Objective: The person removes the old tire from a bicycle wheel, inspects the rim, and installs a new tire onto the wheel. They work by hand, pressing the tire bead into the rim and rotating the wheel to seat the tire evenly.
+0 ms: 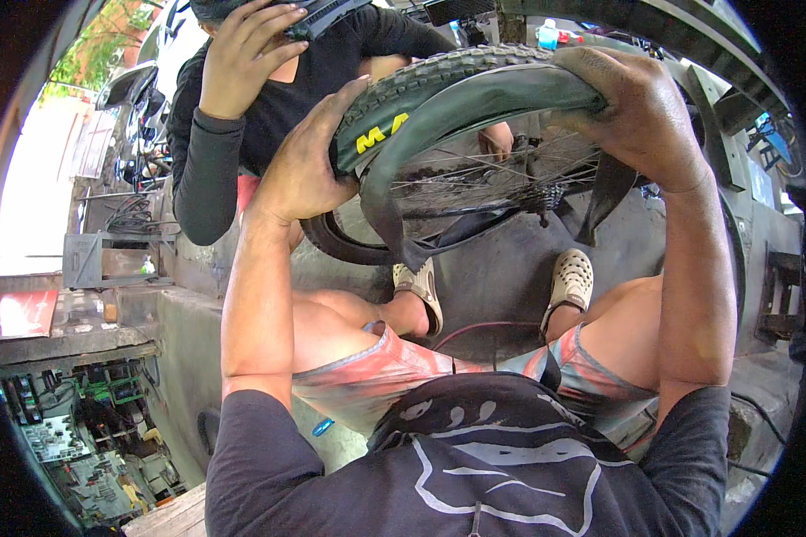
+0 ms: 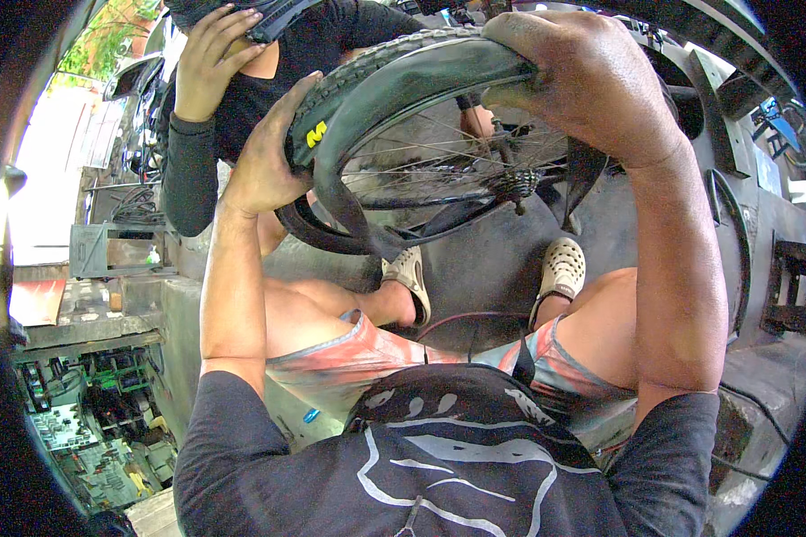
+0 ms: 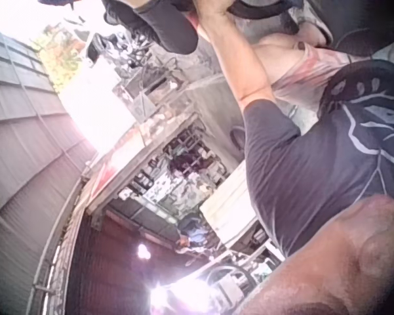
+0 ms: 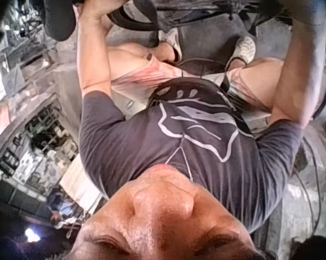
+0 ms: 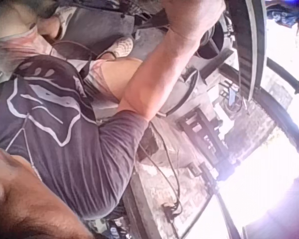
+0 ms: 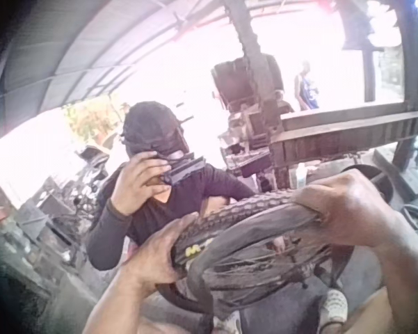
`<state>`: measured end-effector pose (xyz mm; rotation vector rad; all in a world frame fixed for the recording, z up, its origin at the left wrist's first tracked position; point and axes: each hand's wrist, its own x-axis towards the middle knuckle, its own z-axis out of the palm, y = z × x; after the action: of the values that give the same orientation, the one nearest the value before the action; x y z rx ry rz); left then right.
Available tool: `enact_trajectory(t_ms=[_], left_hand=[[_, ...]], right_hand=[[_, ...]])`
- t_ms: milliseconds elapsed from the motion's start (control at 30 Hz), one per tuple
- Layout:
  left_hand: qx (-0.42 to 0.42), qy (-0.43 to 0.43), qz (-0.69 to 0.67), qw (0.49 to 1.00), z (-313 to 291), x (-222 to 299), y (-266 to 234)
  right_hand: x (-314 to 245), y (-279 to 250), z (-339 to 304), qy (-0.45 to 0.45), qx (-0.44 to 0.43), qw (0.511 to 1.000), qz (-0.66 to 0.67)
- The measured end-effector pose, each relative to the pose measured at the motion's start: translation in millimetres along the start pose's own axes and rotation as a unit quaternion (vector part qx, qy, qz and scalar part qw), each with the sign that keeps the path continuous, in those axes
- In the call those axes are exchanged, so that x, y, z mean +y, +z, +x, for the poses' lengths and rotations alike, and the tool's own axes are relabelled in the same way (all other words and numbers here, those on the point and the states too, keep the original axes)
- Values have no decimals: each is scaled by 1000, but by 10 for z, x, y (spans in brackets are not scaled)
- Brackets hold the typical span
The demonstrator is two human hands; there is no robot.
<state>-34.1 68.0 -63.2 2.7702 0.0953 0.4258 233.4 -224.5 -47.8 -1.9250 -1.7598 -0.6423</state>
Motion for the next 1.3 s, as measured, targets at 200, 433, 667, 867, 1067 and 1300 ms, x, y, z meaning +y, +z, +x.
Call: enact_trajectory(t_ms=[200,433,667,867,1067,1300], left_hand=[[-1,-15,8,1000,-53,-89,24],[5,7,11,1000,-31,-43,10],[3,-7,2,1000,-17,-29,17],[-6,-16,0,1000,19,21,-27],[-5,-9,-19,1000,26,16,-21],[18,1,-28,999,16,43,-1]], right_hand=[[14,69,22,-12,29,998,52],[-12,17,30,1,20,997,81],[-54,-20,51,27,-34,997,57],[-31,-8,47,6,-19,998,62],[-52,18,65,-5,-17,999,49],[-65,-30,101,-13,-17,998,54]])
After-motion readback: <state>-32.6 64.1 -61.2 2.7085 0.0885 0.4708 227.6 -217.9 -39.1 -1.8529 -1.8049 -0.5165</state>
